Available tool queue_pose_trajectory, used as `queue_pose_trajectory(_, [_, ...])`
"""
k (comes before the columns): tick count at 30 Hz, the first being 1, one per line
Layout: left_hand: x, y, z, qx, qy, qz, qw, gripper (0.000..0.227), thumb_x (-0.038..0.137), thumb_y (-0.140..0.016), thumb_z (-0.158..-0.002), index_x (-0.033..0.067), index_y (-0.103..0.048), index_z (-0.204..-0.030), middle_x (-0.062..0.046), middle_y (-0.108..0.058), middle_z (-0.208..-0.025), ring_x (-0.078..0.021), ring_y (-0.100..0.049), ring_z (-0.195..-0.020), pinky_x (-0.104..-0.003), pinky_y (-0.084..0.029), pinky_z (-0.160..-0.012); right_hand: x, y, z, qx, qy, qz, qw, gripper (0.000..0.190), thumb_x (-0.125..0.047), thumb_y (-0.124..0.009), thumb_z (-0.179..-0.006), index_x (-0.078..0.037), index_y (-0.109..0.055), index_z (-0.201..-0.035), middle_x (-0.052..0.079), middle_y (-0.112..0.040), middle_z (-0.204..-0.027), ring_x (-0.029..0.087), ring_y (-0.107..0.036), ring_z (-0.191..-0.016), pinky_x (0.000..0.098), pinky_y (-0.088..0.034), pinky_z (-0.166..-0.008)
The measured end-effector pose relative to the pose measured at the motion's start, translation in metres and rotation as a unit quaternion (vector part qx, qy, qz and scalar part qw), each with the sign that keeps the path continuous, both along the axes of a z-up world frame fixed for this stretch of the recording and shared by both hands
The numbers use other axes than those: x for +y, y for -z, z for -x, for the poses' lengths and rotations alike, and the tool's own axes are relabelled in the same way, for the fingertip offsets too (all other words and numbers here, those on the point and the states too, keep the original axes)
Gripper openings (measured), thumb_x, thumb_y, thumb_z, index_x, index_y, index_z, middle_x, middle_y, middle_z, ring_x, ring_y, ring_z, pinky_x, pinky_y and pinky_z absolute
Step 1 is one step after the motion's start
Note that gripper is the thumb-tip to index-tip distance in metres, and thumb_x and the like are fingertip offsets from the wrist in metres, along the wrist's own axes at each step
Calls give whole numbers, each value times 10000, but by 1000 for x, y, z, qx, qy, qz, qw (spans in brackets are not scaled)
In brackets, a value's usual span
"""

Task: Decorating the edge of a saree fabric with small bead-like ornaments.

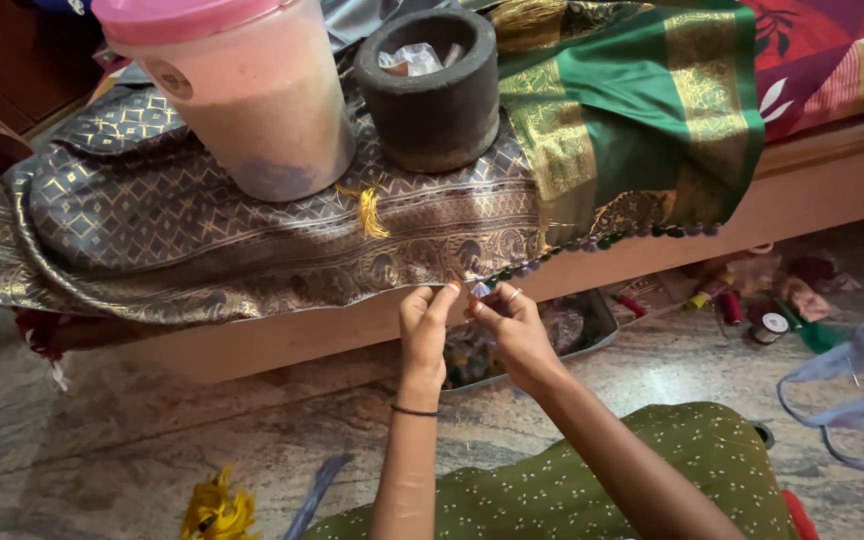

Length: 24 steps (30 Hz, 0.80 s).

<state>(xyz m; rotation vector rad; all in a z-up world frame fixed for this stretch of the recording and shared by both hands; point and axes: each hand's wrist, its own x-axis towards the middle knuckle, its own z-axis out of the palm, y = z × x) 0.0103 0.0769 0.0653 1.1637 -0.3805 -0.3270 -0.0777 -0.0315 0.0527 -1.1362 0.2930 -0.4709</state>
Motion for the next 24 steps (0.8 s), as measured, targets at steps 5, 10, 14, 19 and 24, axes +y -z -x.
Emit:
queue_pose_trajectory(5, [-1,34,-14,-14,-3,16,1000,277,137,-745,-994,41,-599,-779,51,-558,-763,-29,-445,-707,-256,-335,-599,2,-6,0,-5,-6,-20,1000,61,-52,-674,-971,-34,-671,-1029,15,-672,-897,99,-567,-816,271,-441,-726])
queue_pose_trajectory(10, [4,-12,5,7,-1,4,1000,154,142,-691,-938,21,-715,-846,14,-688,-813,-39,-569,-749,-234,-428,-678,-1,-1,-5,-1,4,-3,1000,68,-40,-670,-956,-31,-674,-1024,16,-687,-909,104,-623,-866,275,-499,-801])
queue_pose_trajectory(14, [3,-12,5,0,-2,-8,1000,172,149,-683,-953,13,-713,-850,0,-693,-813,-46,-566,-747,-248,-431,-670,-2,7,-7,-2,8,9,1000,74,-39,-674,-958,-22,-681,-1030,22,-687,-916,110,-629,-883,281,-506,-825])
queue_pose_trajectory(19, [4,-17,7,1,5,-5,1000,169,152,-676,-950,20,-710,-851,0,-705,-827,-41,-578,-753,-242,-446,-682,3,-3,-5,2,14,3,1000,99,-43,-675,-953,-28,-692,-1049,23,-696,-921,113,-630,-883,283,-507,-821])
queue_pose_trajectory(24, [3,-7,3,-5,4,-6,1000,175,150,-687,-963,14,-698,-855,-1,-687,-827,-45,-560,-746,-247,-426,-661,3,-7,-4,-1,12,6,1000,98,-49,-682,-958,-24,-691,-1052,24,-693,-928,117,-632,-889,288,-510,-821])
